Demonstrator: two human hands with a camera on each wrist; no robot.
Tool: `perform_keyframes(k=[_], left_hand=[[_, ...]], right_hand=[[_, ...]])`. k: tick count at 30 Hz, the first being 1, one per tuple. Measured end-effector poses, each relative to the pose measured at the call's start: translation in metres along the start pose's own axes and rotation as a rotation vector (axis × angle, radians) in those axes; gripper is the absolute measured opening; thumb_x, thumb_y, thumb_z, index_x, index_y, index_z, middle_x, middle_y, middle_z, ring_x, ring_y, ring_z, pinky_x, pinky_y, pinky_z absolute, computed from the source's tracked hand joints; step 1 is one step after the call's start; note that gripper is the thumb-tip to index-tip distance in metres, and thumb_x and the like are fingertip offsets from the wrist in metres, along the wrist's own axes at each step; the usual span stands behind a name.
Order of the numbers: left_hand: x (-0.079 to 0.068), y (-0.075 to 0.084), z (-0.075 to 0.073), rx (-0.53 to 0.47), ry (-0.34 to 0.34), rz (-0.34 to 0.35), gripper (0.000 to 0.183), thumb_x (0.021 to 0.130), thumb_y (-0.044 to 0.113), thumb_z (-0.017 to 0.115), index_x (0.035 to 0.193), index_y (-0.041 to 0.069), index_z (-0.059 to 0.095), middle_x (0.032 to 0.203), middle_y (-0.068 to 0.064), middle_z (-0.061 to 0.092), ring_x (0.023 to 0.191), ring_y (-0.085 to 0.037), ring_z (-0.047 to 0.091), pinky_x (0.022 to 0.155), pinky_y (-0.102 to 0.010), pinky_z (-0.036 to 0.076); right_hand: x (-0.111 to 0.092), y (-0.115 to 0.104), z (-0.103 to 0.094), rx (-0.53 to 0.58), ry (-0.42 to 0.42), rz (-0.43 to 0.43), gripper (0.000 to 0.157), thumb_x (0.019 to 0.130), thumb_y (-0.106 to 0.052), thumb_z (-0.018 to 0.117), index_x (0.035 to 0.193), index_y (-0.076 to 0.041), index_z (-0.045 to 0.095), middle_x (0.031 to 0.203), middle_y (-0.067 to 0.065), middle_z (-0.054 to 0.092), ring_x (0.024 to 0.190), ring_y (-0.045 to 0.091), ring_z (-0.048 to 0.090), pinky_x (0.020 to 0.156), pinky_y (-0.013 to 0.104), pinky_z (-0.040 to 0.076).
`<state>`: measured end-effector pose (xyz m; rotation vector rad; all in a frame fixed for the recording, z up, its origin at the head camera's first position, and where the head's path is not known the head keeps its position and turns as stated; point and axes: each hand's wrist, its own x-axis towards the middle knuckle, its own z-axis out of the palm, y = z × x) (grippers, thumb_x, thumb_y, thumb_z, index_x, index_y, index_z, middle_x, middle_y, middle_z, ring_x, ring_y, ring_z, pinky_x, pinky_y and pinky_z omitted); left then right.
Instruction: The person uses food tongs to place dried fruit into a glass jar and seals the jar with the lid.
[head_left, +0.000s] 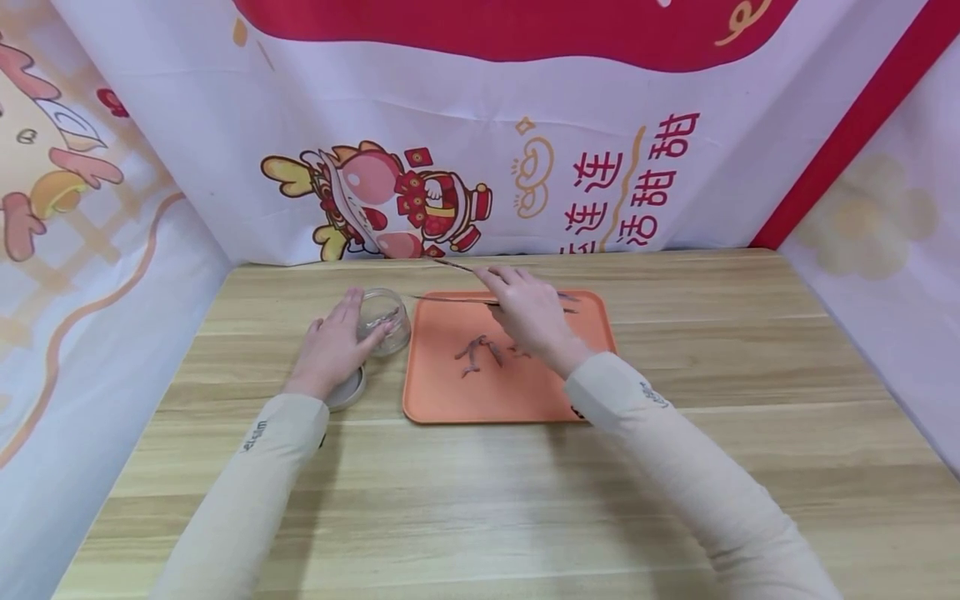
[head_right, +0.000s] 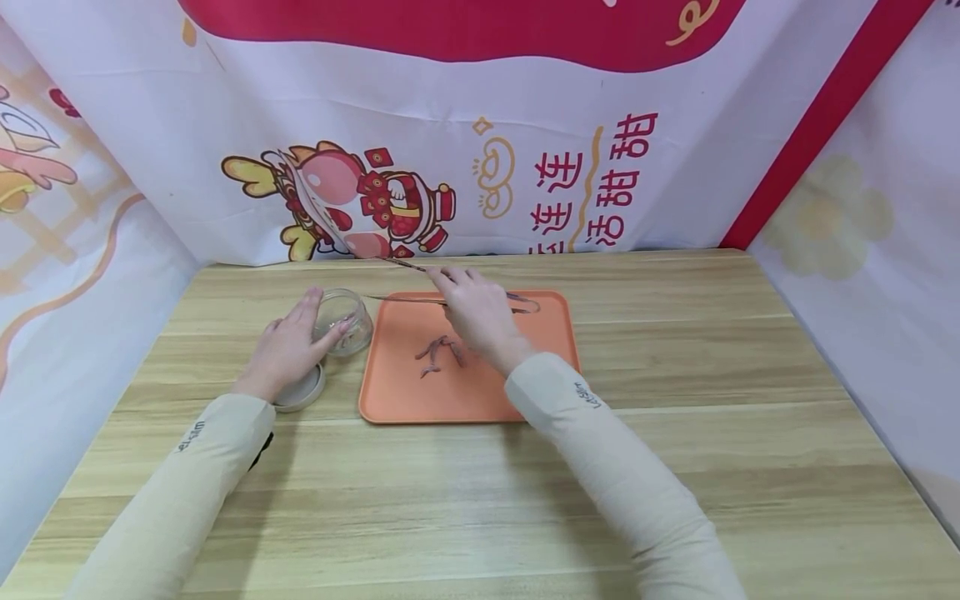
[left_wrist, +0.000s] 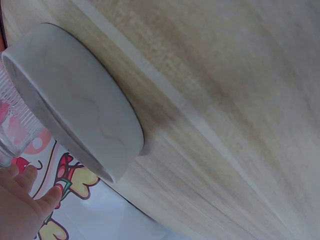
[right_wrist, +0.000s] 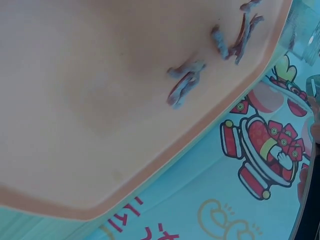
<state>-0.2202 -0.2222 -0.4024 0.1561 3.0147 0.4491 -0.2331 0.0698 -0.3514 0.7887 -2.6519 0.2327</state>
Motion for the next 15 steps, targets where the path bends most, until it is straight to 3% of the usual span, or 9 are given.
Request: perform_keyframes(k=[7,15], left_hand=[[0.000,0.000,0.000,-0.003,0.000,0.000,0.092,0.092,0.071,0.024,0.154,0.007,-0.001,0.162,-0.015,0.006,0.149,-0.035,0.013,0.116,-0.064,0.015],[0.000,0.000,0.001,0.003,0.007,0.004,0.092,0.093,0.070,0.024,0.154,0.007,-0.001,0.162,-0.015,0.007,0.149,-0.036,0.013,0.116,-0.064,0.015]], right_hand=[[-0.017,0.017,-0.004,0.019,-0.001,0.035,0.051,0.083,-0.015,0.074,0.132,-0.014,0.058,0.123,0.005,0.064,0.106,0.024,0.064,0.068,0.035,0.058],[-0.036,0.037,-0.012,0.089,-0.065,0.110,0.044,0.081,-0.012,0.074,0.124,-0.016,0.064,0.115,0.004,0.066,0.101,0.025,0.066,0.067,0.040,0.057]])
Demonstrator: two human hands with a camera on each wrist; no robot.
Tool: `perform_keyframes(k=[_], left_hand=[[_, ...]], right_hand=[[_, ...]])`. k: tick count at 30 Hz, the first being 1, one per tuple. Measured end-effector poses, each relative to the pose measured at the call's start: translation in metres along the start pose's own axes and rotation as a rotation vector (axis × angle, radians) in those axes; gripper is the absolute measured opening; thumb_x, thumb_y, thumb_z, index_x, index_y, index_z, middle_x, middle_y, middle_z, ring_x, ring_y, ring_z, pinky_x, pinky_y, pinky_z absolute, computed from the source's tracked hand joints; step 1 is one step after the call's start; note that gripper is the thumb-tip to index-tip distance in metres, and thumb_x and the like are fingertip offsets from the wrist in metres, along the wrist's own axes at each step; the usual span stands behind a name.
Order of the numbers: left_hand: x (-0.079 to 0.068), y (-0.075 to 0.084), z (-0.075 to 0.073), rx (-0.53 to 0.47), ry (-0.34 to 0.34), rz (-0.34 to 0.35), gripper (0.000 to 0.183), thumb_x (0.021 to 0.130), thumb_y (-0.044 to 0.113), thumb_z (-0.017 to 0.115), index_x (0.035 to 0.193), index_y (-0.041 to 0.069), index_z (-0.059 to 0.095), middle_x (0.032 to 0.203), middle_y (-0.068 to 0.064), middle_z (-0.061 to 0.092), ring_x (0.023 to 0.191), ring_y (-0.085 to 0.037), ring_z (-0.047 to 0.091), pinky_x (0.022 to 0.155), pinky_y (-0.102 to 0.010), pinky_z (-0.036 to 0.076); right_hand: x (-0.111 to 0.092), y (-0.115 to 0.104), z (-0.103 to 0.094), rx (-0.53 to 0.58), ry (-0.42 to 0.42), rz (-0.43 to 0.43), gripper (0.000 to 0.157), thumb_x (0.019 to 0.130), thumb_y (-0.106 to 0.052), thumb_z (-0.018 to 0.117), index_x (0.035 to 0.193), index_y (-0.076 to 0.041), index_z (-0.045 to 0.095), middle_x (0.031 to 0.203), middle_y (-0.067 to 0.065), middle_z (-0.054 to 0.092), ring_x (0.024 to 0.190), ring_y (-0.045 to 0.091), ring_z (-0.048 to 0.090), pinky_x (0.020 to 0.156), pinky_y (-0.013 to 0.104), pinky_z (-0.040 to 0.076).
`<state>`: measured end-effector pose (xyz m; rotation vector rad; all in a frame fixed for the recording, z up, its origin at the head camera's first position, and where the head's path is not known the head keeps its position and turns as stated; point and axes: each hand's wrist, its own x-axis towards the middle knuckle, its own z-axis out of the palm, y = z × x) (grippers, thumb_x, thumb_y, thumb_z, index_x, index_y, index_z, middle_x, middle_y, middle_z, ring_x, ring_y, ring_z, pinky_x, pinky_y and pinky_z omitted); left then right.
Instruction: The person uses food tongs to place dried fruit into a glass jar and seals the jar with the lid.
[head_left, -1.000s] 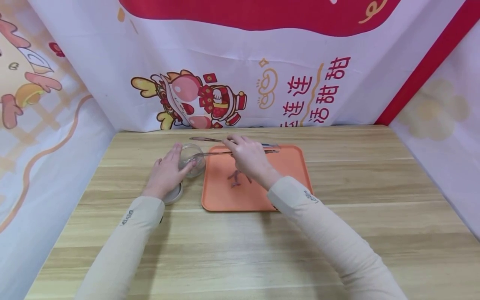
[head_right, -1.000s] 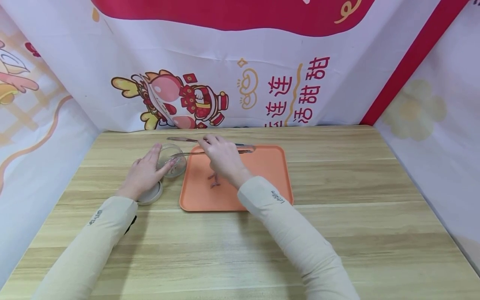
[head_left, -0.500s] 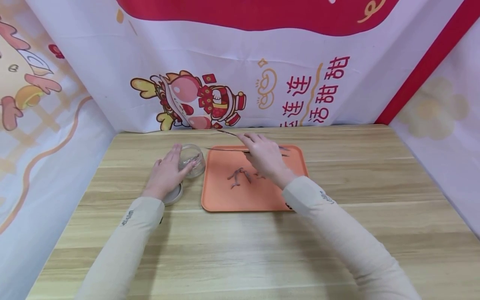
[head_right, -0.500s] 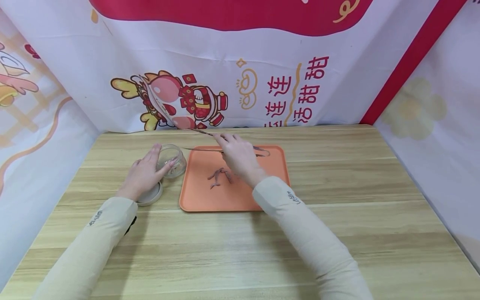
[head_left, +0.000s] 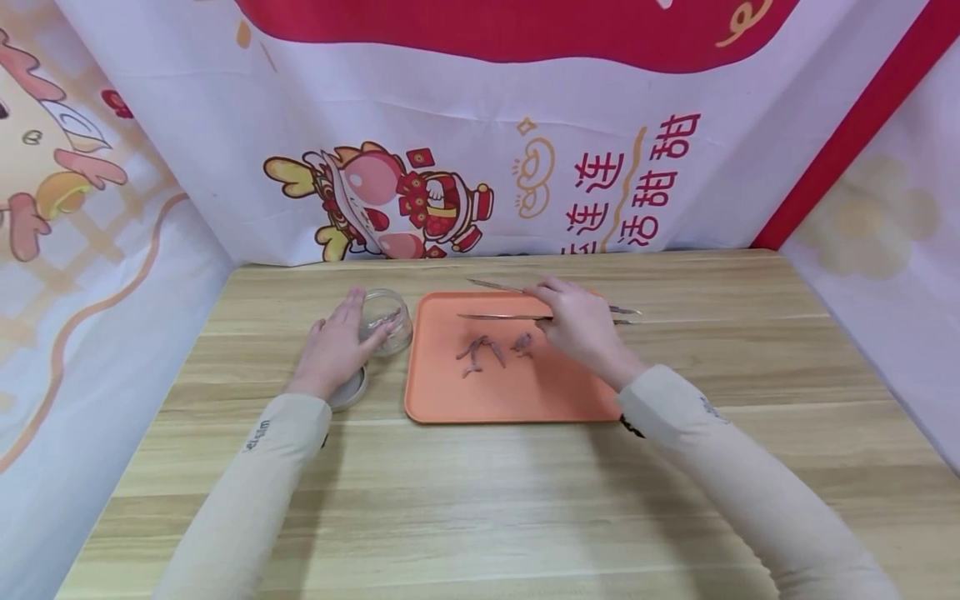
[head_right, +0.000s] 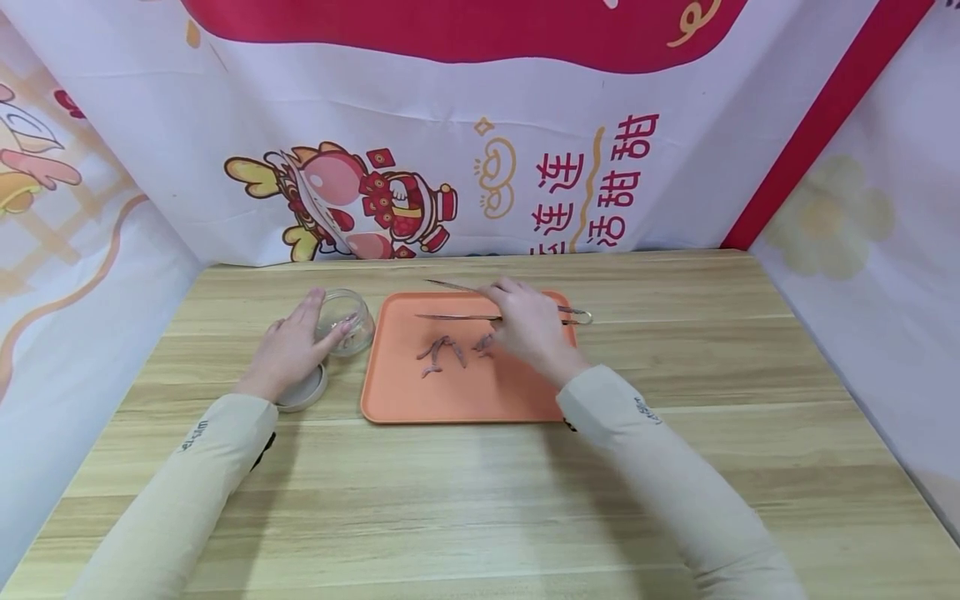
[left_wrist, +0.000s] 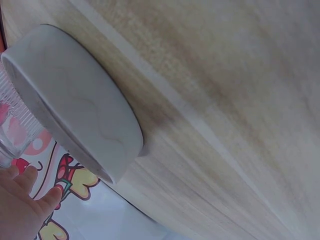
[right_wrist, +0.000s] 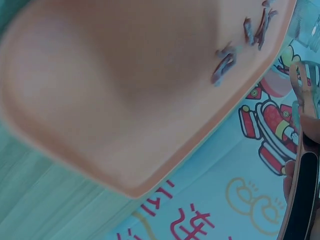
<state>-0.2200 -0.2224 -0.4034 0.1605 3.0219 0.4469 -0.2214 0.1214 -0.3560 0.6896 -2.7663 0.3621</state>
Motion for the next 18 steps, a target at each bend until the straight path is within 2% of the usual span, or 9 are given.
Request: perform_keyframes(k=[4,8,18], left_hand=[[0.001,-0.001,0.001,-0.002,-0.003,-0.003,0.093,0.092,0.072,0.023,0.154,0.008,-0.001,0.162,-0.014,0.005,0.149,-0.035,0.013,0.116,-0.064,0.015],[0.000,-0.001,0.001,-0.007,-0.005,-0.004,0.092,0.092,0.071,0.024,0.154,0.008,-0.002,0.162,-0.013,0.005,0.149,-0.035,0.013,0.116,-0.064,0.015],[-0.002,0.000,-0.001,0.004,-0.005,0.001,0.091,0.093,0.069,0.024,0.154,0.007,-0.001,0.162,-0.015,0.005,0.149,-0.036,0.013,0.116,-0.064,0.015]], right_hand=[[-0.008,0.008,-0.005,0.030,-0.045,0.017,0.044,0.082,-0.012,0.073,0.125,-0.017,0.064,0.115,0.005,0.066,0.099,0.025,0.066,0.072,0.043,0.057],[-0.016,0.016,-0.008,0.028,-0.053,-0.007,0.042,0.081,-0.012,0.074,0.122,-0.014,0.066,0.116,0.006,0.067,0.098,0.025,0.067,0.072,0.043,0.057],[-0.032,0.034,-0.007,0.001,-0.080,-0.035,0.040,0.079,-0.009,0.076,0.118,-0.014,0.068,0.115,0.008,0.068,0.096,0.026,0.067,0.066,0.041,0.056]])
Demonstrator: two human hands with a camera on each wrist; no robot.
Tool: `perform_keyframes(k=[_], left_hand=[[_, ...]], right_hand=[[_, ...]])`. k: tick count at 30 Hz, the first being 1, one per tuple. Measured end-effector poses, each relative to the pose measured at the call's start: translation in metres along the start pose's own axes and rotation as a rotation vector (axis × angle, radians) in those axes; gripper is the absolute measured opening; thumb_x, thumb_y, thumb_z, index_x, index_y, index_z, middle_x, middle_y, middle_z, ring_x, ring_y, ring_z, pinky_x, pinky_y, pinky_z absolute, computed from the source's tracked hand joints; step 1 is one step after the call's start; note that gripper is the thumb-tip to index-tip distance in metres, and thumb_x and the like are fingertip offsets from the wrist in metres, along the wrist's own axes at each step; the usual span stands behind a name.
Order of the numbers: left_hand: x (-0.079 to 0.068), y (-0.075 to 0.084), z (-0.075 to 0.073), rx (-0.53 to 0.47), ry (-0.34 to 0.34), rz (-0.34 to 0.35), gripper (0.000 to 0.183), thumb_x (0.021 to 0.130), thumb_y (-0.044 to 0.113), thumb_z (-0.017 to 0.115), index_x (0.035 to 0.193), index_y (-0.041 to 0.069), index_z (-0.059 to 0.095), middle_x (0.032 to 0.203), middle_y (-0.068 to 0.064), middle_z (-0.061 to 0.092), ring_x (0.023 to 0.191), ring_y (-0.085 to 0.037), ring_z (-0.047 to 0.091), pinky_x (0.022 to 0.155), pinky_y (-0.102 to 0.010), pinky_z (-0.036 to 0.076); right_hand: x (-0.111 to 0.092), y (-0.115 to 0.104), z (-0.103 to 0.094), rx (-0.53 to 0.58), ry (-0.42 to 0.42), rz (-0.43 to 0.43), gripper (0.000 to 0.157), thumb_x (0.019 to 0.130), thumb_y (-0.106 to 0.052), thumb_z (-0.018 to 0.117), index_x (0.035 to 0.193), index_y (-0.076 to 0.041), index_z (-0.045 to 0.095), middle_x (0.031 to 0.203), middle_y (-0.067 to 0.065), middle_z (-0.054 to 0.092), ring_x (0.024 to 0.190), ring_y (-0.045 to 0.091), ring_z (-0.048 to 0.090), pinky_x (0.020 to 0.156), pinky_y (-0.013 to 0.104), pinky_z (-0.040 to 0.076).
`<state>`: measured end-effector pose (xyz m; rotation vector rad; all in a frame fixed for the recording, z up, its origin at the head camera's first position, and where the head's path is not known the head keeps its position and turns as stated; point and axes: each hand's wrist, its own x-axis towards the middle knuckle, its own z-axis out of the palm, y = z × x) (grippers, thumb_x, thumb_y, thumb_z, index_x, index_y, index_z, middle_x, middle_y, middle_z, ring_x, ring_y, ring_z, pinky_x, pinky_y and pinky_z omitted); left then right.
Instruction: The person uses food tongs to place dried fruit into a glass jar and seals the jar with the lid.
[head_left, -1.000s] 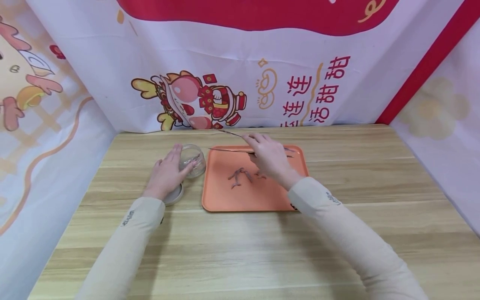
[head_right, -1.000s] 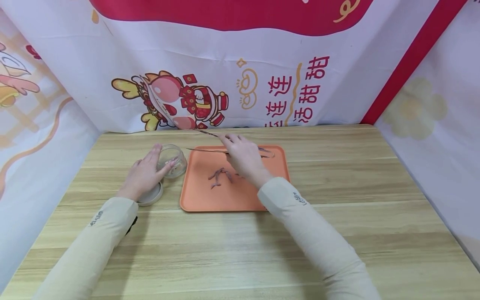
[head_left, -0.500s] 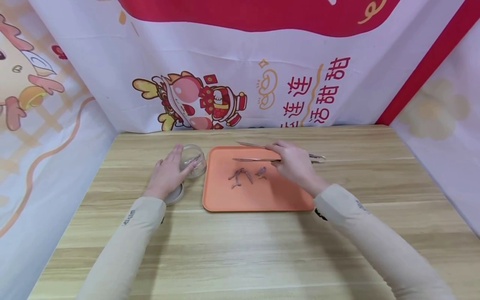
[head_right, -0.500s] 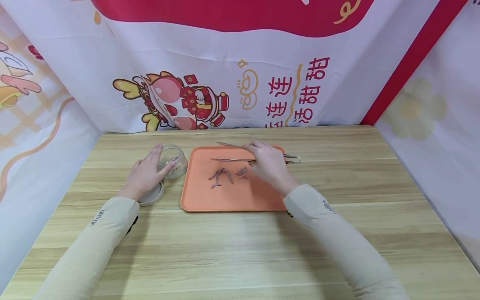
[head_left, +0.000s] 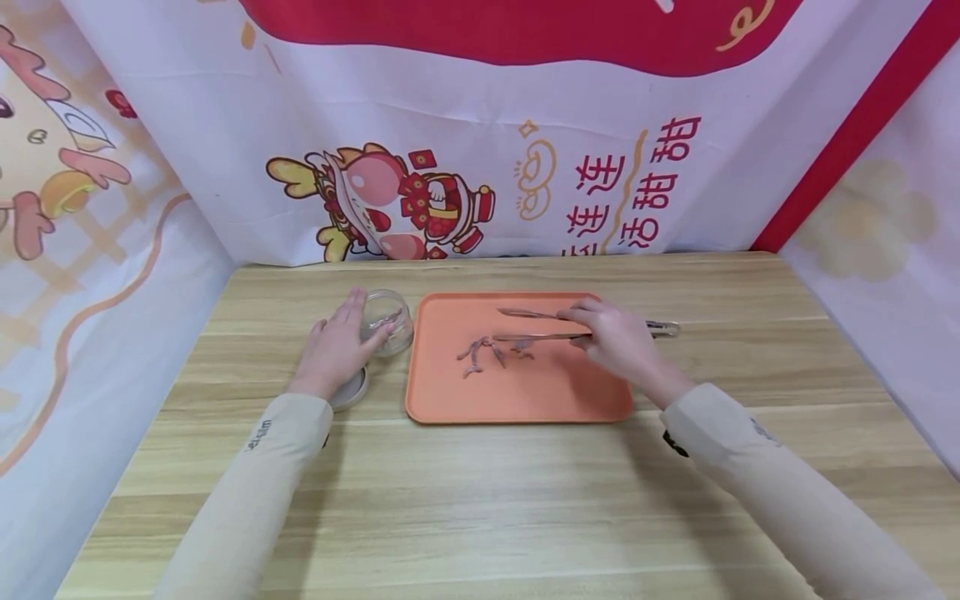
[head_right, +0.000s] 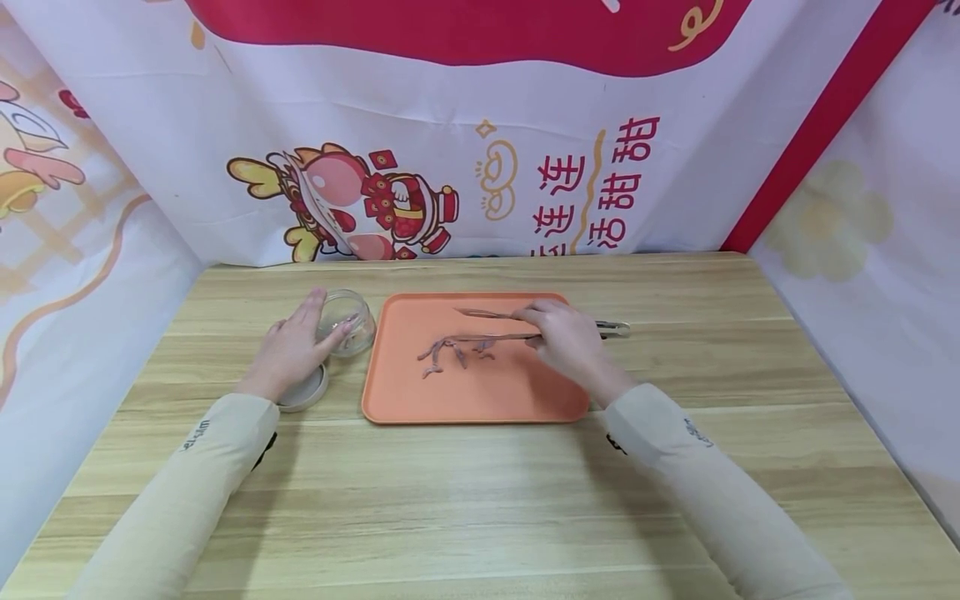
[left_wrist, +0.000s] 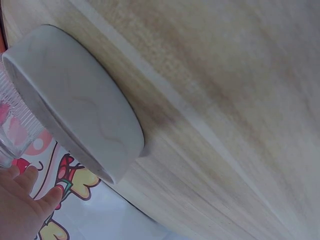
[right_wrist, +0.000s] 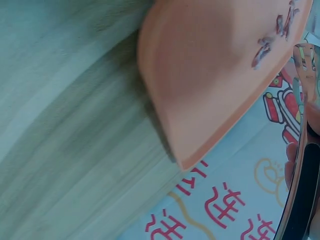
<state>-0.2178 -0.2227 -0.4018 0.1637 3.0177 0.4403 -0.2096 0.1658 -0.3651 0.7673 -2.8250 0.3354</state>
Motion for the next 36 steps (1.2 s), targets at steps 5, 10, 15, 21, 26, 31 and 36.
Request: perform_keyframes(k=[5,10,15,21,26,31,36], left_hand=[[0.001,0.001,0.000,0.001,-0.003,0.002,0.091,0.093,0.070,0.024,0.154,0.007,-0.001,0.162,-0.015,0.005,0.149,-0.036,0.013,0.116,-0.064,0.015],[0.002,0.000,0.002,-0.004,0.002,0.003,0.091,0.093,0.070,0.024,0.154,0.007,0.000,0.162,-0.014,0.006,0.149,-0.035,0.014,0.116,-0.064,0.016],[0.002,0.000,0.002,-0.007,0.000,0.002,0.091,0.093,0.070,0.023,0.154,0.008,-0.001,0.162,-0.013,0.005,0.149,-0.035,0.013,0.116,-0.064,0.015],[0.001,0.000,0.002,-0.006,-0.011,-0.003,0.091,0.093,0.070,0.022,0.154,0.008,-0.004,0.162,-0.012,0.002,0.149,-0.035,0.012,0.116,-0.064,0.014],[0.002,-0.001,0.002,-0.005,-0.012,-0.004,0.090,0.093,0.069,0.023,0.154,0.008,-0.004,0.162,-0.012,0.002,0.149,-0.035,0.012,0.116,-0.064,0.014],[0.002,-0.001,0.001,-0.003,-0.004,0.001,0.090,0.094,0.069,0.024,0.154,0.007,-0.002,0.162,-0.013,0.003,0.149,-0.035,0.012,0.116,-0.064,0.014],[0.002,-0.001,0.001,-0.009,0.000,0.002,0.089,0.094,0.068,0.024,0.154,0.007,-0.002,0.162,-0.014,0.004,0.148,-0.036,0.013,0.116,-0.064,0.015]], right_hand=[[-0.005,0.008,0.003,-0.006,-0.015,0.019,0.038,0.079,-0.008,0.076,0.116,-0.014,0.069,0.111,0.007,0.070,0.094,0.027,0.068,0.066,0.041,0.056],[-0.009,0.015,0.007,0.006,-0.026,0.030,0.037,0.079,-0.004,0.075,0.114,-0.013,0.070,0.109,0.009,0.070,0.097,0.030,0.066,0.071,0.045,0.057],[-0.012,0.017,0.010,0.011,-0.025,0.039,0.037,0.078,-0.003,0.075,0.114,-0.014,0.071,0.109,0.009,0.070,0.098,0.029,0.067,0.072,0.045,0.057],[-0.012,0.018,0.010,0.017,-0.034,0.043,0.038,0.078,-0.003,0.074,0.114,-0.014,0.070,0.111,0.009,0.070,0.099,0.029,0.067,0.071,0.045,0.057],[-0.012,0.021,0.010,0.017,-0.047,0.052,0.039,0.079,-0.003,0.073,0.116,-0.014,0.070,0.113,0.010,0.070,0.100,0.029,0.067,0.071,0.045,0.057],[-0.012,0.024,0.009,0.022,-0.063,0.059,0.039,0.079,-0.001,0.072,0.116,-0.014,0.069,0.113,0.010,0.069,0.098,0.029,0.067,0.072,0.046,0.057],[-0.011,0.024,0.010,0.033,-0.080,0.080,0.038,0.079,-0.001,0.072,0.115,-0.014,0.070,0.113,0.009,0.069,0.099,0.030,0.066,0.077,0.048,0.057]])
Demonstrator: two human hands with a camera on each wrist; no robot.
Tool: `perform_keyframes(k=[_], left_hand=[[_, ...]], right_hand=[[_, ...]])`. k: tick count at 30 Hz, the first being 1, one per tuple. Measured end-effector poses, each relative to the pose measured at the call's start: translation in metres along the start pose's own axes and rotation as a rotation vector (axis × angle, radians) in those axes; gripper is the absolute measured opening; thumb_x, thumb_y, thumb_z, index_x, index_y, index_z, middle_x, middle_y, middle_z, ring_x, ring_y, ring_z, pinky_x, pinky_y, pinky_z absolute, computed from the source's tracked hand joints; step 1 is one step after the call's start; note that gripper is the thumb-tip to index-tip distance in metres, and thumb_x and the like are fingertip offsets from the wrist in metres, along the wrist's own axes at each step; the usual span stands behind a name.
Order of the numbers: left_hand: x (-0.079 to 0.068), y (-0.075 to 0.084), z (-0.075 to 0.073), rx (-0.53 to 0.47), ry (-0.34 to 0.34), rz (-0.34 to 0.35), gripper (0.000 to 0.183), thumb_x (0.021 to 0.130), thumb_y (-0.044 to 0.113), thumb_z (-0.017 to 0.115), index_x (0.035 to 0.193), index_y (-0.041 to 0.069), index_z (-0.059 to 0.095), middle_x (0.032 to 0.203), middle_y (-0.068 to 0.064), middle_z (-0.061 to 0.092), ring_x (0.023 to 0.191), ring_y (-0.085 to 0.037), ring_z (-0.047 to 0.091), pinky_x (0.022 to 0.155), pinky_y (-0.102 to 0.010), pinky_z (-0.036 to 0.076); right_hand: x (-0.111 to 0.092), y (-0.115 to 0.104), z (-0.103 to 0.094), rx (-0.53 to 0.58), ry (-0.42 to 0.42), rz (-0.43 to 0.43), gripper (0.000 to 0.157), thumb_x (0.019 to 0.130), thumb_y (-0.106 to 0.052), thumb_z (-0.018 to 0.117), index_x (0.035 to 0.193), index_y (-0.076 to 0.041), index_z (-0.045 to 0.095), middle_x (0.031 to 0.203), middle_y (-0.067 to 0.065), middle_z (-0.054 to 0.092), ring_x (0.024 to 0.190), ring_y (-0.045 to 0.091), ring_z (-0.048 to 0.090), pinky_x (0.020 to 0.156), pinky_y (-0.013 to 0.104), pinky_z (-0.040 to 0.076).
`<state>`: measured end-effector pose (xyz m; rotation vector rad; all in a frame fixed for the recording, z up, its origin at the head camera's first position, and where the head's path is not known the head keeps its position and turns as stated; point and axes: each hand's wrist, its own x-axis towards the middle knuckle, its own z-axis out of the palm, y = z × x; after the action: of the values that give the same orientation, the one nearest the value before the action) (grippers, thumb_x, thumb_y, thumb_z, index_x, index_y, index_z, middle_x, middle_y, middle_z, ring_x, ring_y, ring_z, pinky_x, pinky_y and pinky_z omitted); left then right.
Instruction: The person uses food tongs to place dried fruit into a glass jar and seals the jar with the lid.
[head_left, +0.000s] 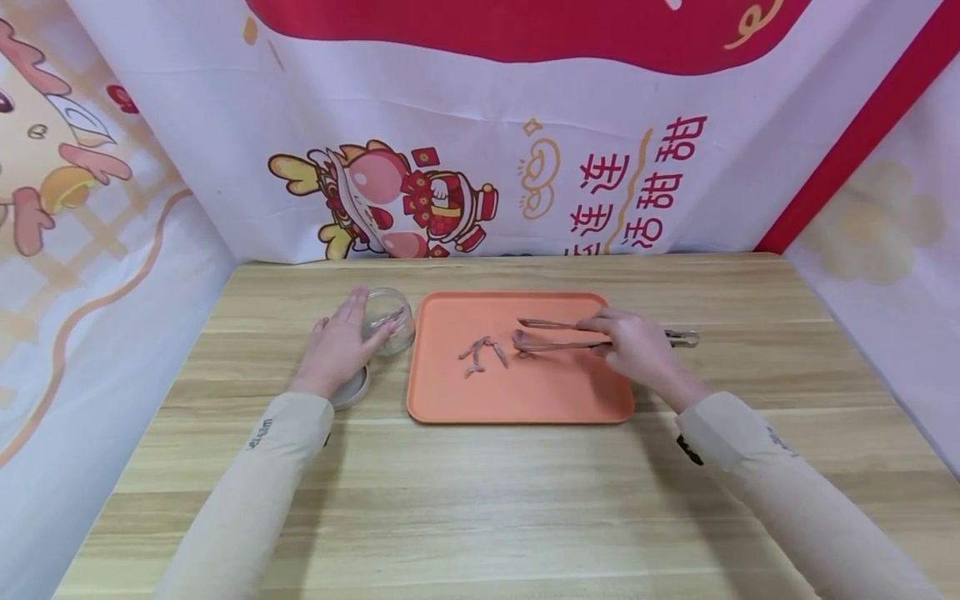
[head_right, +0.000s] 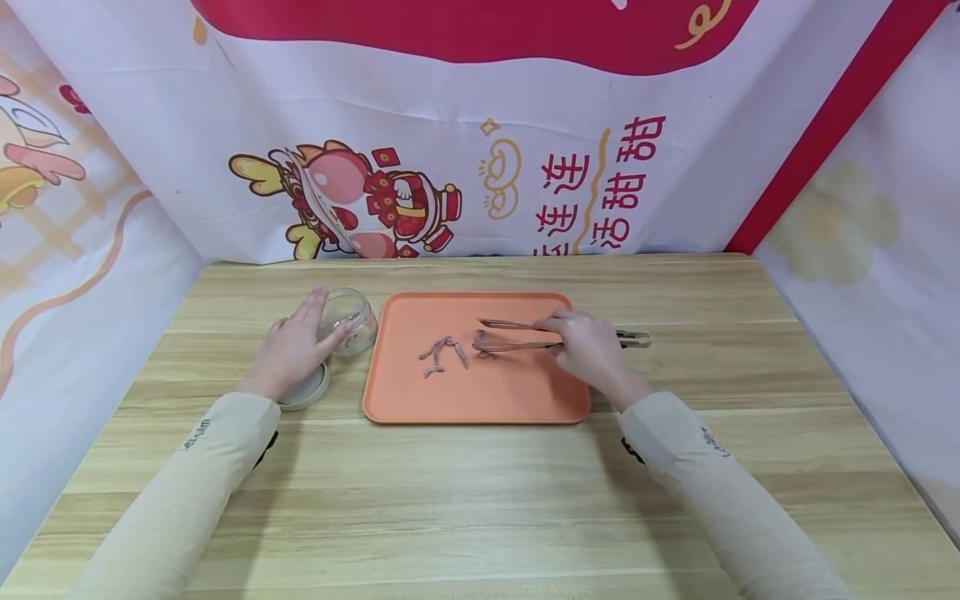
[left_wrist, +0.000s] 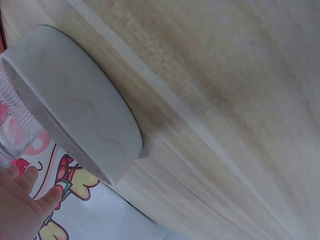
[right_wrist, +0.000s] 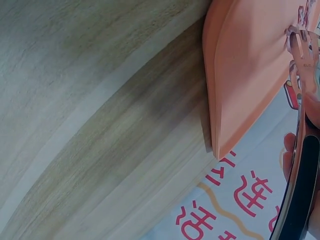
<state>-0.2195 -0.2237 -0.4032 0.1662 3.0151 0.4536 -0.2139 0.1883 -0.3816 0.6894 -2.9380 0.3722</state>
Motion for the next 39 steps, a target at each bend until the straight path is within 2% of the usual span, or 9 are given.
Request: perform_keyframes(k=[9,14,19,32,39], left_hand=[[0.001,0.000,0.001,-0.003,0.004,-0.002,0.089,0.094,0.067,0.026,0.154,0.008,-0.001,0.162,-0.014,0.005,0.149,-0.035,0.013,0.116,-0.064,0.016],[0.001,0.000,0.000,-0.001,0.010,-0.002,0.088,0.095,0.066,0.028,0.154,0.007,0.001,0.162,-0.014,0.007,0.149,-0.034,0.015,0.115,-0.064,0.019],[0.000,0.001,0.000,-0.002,0.013,-0.002,0.088,0.095,0.065,0.029,0.154,0.008,0.001,0.162,-0.014,0.007,0.149,-0.034,0.015,0.115,-0.064,0.019],[-0.002,0.003,-0.001,-0.002,0.011,-0.007,0.087,0.095,0.064,0.030,0.154,0.007,0.001,0.162,-0.014,0.007,0.149,-0.034,0.014,0.115,-0.063,0.019],[-0.002,0.003,-0.001,-0.001,0.016,-0.002,0.087,0.095,0.065,0.028,0.154,0.007,0.002,0.162,-0.014,0.008,0.149,-0.034,0.014,0.115,-0.063,0.019]], right_hand=[[0.001,0.001,0.006,0.016,0.016,-0.013,0.038,0.080,-0.001,0.072,0.116,-0.013,0.069,0.110,0.010,0.069,0.096,0.031,0.066,0.076,0.048,0.056],[0.002,-0.003,0.004,0.022,0.010,-0.001,0.039,0.080,-0.002,0.072,0.117,-0.014,0.068,0.110,0.009,0.069,0.097,0.030,0.066,0.076,0.048,0.056],[0.002,-0.004,0.004,0.034,0.020,-0.025,0.039,0.079,-0.004,0.073,0.116,-0.014,0.069,0.106,0.008,0.069,0.092,0.028,0.066,0.075,0.046,0.056],[0.005,-0.004,0.012,0.025,-0.022,-0.010,0.033,0.084,-0.004,0.069,0.116,-0.014,0.069,0.104,0.006,0.068,0.084,0.026,0.066,0.070,0.044,0.056],[0.007,-0.008,0.015,0.025,-0.052,-0.016,0.035,0.085,-0.001,0.066,0.117,-0.014,0.069,0.110,0.010,0.068,0.093,0.030,0.066,0.074,0.046,0.056]])
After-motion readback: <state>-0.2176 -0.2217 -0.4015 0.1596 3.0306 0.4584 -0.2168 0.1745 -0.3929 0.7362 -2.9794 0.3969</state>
